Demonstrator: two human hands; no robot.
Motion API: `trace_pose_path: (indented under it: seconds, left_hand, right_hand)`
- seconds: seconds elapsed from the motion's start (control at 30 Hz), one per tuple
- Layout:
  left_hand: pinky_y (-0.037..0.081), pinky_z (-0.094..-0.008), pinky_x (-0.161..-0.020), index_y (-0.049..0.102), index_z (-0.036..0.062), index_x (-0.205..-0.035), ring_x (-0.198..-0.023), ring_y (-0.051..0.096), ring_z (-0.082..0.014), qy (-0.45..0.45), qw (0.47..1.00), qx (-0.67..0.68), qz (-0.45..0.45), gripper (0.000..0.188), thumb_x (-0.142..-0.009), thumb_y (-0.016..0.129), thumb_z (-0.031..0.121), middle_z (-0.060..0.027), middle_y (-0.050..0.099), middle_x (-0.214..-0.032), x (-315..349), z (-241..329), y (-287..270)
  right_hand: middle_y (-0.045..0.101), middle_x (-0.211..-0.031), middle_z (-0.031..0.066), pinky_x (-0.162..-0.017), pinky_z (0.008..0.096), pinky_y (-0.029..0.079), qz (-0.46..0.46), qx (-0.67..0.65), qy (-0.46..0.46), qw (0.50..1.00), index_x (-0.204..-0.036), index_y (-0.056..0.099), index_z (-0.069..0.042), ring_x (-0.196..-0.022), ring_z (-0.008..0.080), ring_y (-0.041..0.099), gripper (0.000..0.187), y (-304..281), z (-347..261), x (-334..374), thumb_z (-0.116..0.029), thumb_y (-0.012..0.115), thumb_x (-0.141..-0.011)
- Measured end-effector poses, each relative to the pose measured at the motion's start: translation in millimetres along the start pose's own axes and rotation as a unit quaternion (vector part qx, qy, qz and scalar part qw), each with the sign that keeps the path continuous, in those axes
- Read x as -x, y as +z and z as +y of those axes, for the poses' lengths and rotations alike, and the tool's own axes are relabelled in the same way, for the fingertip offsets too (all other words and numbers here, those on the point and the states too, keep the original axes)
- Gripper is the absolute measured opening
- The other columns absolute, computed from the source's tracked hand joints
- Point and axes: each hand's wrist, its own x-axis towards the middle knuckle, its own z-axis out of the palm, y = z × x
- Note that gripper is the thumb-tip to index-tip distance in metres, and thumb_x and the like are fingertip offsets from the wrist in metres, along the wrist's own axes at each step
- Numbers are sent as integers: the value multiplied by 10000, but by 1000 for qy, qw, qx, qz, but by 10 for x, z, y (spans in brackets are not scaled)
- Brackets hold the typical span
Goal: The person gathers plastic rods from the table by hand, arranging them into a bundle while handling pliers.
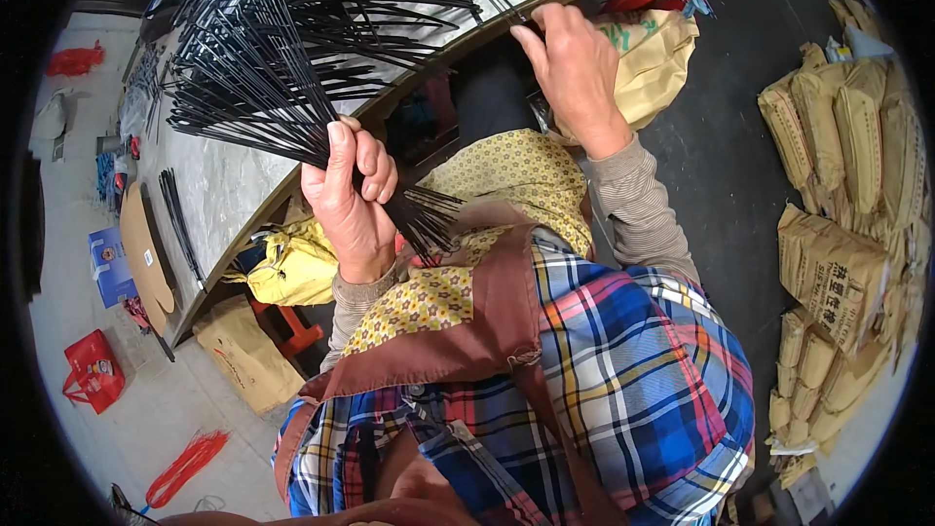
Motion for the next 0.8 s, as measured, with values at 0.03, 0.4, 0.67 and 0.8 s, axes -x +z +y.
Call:
trace_pose_path:
  seconds: [0.03,0.4,0.67,0.8]
  left_hand:
    - [266,-186,-407,533,33,-945,-463,329,-38,3,1000,-5,6,185,-1027,504,196,3,463,-663,5,-3,1]
    - [282,-195,-400,549,9,-996,-454,370,-54,67,998,-14,-12,124,-996,554,133,-39,511,-656,74,61,-16]
    - [277,-191,-404,559,14,-1114,-463,357,-49,91,995,-26,14,191,-1008,540,171,-20,501,-674,47,130,-53]
    - [293,-195,-407,551,19,-1038,-464,396,-71,103,994,-32,31,163,-1008,541,179,-65,567,-720,31,91,-95]
  right_hand:
    - [625,-778,119,-588,397,491,-39,25,6,999,-927,608,-47,-687,321,628,248,17,-11,47,-264,705,-857]
    - [625,-657,129,-508,384,465,-127,60,19,990,-939,610,-45,-540,310,599,197,447,120,81,-225,674,-887]
    - [591,-679,21,-486,191,382,-121,-516,286,799,-1004,596,13,-536,45,486,216,30,-43,-135,-191,525,-995]
    - [552,-675,9,-500,184,365,-66,-500,220,835,-1044,553,6,-556,33,452,209,-116,-415,7,-179,456,-1034]
